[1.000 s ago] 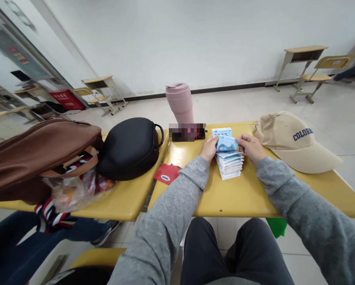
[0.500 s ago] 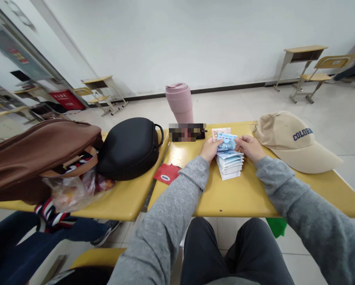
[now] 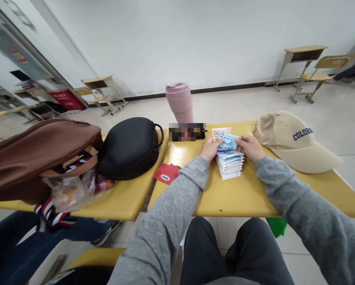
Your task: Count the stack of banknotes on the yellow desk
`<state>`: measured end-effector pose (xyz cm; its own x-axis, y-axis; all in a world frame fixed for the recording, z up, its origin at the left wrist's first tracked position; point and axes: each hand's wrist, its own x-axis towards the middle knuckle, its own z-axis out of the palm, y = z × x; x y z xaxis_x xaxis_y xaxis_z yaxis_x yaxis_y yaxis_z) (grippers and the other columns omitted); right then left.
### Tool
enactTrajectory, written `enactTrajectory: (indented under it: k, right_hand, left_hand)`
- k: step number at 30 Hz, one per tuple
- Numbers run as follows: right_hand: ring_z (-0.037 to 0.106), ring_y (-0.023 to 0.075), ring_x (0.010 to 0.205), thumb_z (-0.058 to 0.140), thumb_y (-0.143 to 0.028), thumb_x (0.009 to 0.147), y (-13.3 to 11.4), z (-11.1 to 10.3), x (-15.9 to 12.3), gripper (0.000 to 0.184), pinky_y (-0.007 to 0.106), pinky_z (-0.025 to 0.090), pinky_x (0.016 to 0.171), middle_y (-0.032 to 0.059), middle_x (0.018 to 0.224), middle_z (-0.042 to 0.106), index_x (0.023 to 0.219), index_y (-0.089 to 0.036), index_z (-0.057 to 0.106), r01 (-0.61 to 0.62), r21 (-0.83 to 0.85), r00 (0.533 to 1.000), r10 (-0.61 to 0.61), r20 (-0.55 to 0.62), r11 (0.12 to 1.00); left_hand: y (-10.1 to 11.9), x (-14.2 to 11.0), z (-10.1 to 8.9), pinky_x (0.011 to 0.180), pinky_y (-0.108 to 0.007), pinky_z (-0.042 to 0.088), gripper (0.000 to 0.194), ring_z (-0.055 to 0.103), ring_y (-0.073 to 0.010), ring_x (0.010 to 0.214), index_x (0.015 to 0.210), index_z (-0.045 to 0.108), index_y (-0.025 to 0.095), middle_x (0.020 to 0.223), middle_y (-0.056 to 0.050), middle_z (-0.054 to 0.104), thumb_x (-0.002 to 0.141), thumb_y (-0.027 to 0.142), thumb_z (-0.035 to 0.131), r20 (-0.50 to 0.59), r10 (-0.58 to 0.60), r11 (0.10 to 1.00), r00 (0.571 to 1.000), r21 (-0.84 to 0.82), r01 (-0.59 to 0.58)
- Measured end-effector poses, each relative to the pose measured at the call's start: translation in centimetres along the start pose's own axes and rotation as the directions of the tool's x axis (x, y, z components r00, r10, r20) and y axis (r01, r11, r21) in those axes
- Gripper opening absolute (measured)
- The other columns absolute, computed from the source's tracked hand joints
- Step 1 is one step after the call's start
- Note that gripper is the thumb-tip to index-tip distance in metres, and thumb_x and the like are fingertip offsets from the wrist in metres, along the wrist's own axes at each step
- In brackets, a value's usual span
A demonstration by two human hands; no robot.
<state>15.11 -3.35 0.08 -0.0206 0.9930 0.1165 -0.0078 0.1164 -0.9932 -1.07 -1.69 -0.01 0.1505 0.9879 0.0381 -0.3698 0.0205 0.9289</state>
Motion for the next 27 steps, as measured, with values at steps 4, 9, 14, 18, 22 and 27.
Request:
enactTrajectory:
  k: [4,9,14,18,22,27]
  right_hand:
    - [0.034,0.0063,0.038,0.068,-0.041,0.066,-0.2,0.0,-0.1,0.031,0.022,0.022,0.037,-0.002,0.051,0.056,0.058,-0.019,0.048,-0.006,-0.007,1.0,0.006,-0.01,1.0]
    - [0.033,0.0063,0.037,0.068,-0.043,0.065,-0.5,0.1,-0.2,0.032,0.022,0.022,0.037,-0.002,0.049,0.054,0.056,-0.019,0.048,0.001,0.001,1.0,-0.001,-0.016,1.0]
    - [0.035,0.0065,0.038,0.069,-0.043,0.063,-0.7,0.2,-0.3,0.033,0.022,0.024,0.037,-0.0023,0.049,0.053,0.056,-0.019,0.048,0.027,0.018,0.999,-0.027,-0.017,0.999]
    - [0.034,0.0064,0.037,0.07,-0.047,0.062,-0.8,0.2,-0.3,0.036,0.022,0.024,0.037,-0.003,0.047,0.052,0.055,-0.02,0.047,0.032,0.016,0.999,-0.032,-0.016,0.999]
    - [0.035,0.0059,0.037,0.071,-0.047,0.061,-0.7,0.2,-0.3,0.036,0.021,0.023,0.037,-0.0038,0.047,0.05,0.056,-0.019,0.048,0.041,0.024,0.999,-0.041,0.001,0.999]
    - [0.033,0.0061,0.037,0.071,-0.047,0.062,-0.8,0.3,-0.4,0.037,0.021,0.023,0.037,-0.0049,0.043,0.046,0.055,-0.019,0.047,0.037,0.01,0.999,-0.036,-0.008,0.999]
  left_hand:
    - [-0.2,0.2,0.0,0.082,-0.035,0.045,0.025,0.064,-0.0185,0.074,0.077,0.066,0.013,0.071,-0.005,0.069,0.065,0.034,0.073,-0.037,-0.019,0.999,0.999,-0.046,0.018]
    - [-0.6,0.7,-0.3,0.082,-0.032,0.045,0.026,0.064,-0.0181,0.079,0.078,0.067,0.014,0.074,-0.004,0.069,0.067,0.037,0.07,-0.072,0.021,0.999,0.997,-0.038,-0.024]
    - [-0.7,0.9,-0.5,0.084,-0.031,0.044,0.024,0.064,-0.0183,0.084,0.078,0.068,0.014,0.077,-0.005,0.07,0.069,0.037,0.069,-0.094,0.038,0.999,0.995,-0.027,-0.041]
    - [-0.8,1.0,-0.5,0.085,-0.032,0.045,0.026,0.064,-0.0193,0.086,0.079,0.068,0.014,0.08,-0.005,0.071,0.069,0.038,0.069,-0.097,0.038,0.998,0.995,-0.041,-0.042]
    - [-1.0,1.1,-0.6,0.087,-0.033,0.044,0.029,0.065,-0.0193,0.086,0.082,0.069,0.015,0.08,-0.005,0.071,0.068,0.04,0.069,-0.075,0.037,0.997,0.997,-0.065,-0.041]
    - [-1.0,1.1,-0.6,0.087,-0.033,0.045,0.028,0.065,-0.0199,0.086,0.083,0.07,0.014,0.082,-0.006,0.072,0.068,0.038,0.069,-0.076,0.05,0.997,0.996,-0.058,-0.055]
